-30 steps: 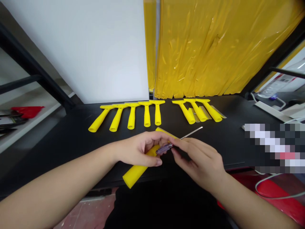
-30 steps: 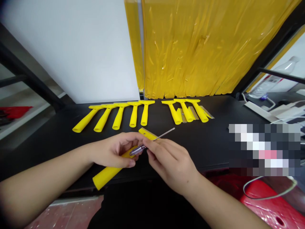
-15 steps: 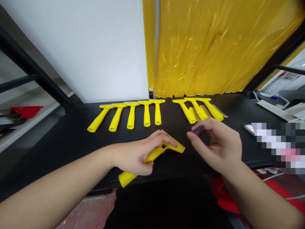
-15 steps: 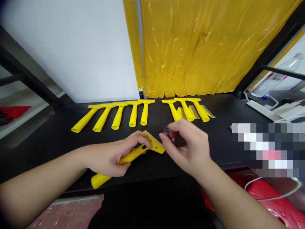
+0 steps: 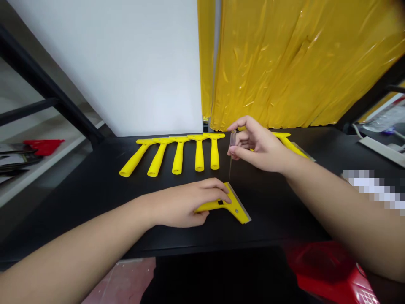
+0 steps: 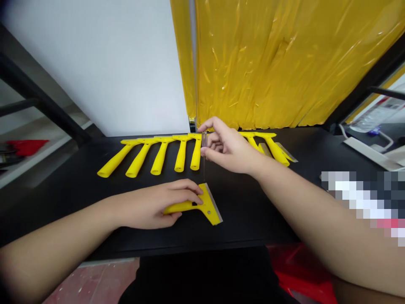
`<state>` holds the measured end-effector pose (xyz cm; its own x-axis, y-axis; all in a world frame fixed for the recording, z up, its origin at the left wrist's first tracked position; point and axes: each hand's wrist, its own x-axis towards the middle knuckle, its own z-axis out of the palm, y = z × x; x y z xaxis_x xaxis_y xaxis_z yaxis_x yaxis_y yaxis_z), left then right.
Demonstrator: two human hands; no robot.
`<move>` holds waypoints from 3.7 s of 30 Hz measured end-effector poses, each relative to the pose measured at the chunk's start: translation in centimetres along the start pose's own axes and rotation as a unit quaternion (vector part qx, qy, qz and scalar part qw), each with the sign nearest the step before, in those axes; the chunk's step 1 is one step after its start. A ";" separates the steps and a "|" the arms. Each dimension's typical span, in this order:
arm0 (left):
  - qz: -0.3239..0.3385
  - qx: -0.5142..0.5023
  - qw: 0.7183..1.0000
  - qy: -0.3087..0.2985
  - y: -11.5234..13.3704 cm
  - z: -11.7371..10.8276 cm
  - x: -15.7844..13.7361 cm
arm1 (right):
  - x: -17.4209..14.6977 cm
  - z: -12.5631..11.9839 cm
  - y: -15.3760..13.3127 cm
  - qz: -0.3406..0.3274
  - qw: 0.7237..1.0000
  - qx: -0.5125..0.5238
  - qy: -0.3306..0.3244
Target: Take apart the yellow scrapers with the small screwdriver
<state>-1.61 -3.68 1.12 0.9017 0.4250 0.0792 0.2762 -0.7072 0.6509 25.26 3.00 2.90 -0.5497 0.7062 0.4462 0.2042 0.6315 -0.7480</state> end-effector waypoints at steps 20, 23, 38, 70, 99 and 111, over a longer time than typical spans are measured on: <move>0.020 0.114 0.993 0.031 -0.8 0.2 0.6 | -2.7 0.1 2.2 -0.026 0.997 0.013 0.071; 0.027 0.105 0.994 0.029 -1.0 0.2 0.5 | -2.8 0.0 2.6 -0.015 0.997 0.035 0.072; 0.005 0.098 0.995 0.026 -0.9 0.1 0.4 | -2.6 1.0 2.9 -0.016 0.985 0.164 0.044; 0.009 0.118 0.993 0.030 -1.5 0.1 0.5 | -3.0 0.8 1.4 -0.055 0.993 0.106 0.021; 0.012 0.104 0.994 0.041 -1.6 0.2 0.6 | -2.2 1.1 2.0 0.030 0.935 0.354 0.007; 0.004 0.113 0.993 0.042 -1.7 0.1 0.7 | -2.4 3.5 -0.5 0.085 0.846 0.525 -0.017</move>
<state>-1.40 -2.30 0.00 0.8759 0.4575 0.1532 0.3448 -0.8158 0.4643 23.62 -0.13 0.51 -0.6112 0.7374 0.2873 -0.5408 -0.1241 -0.8320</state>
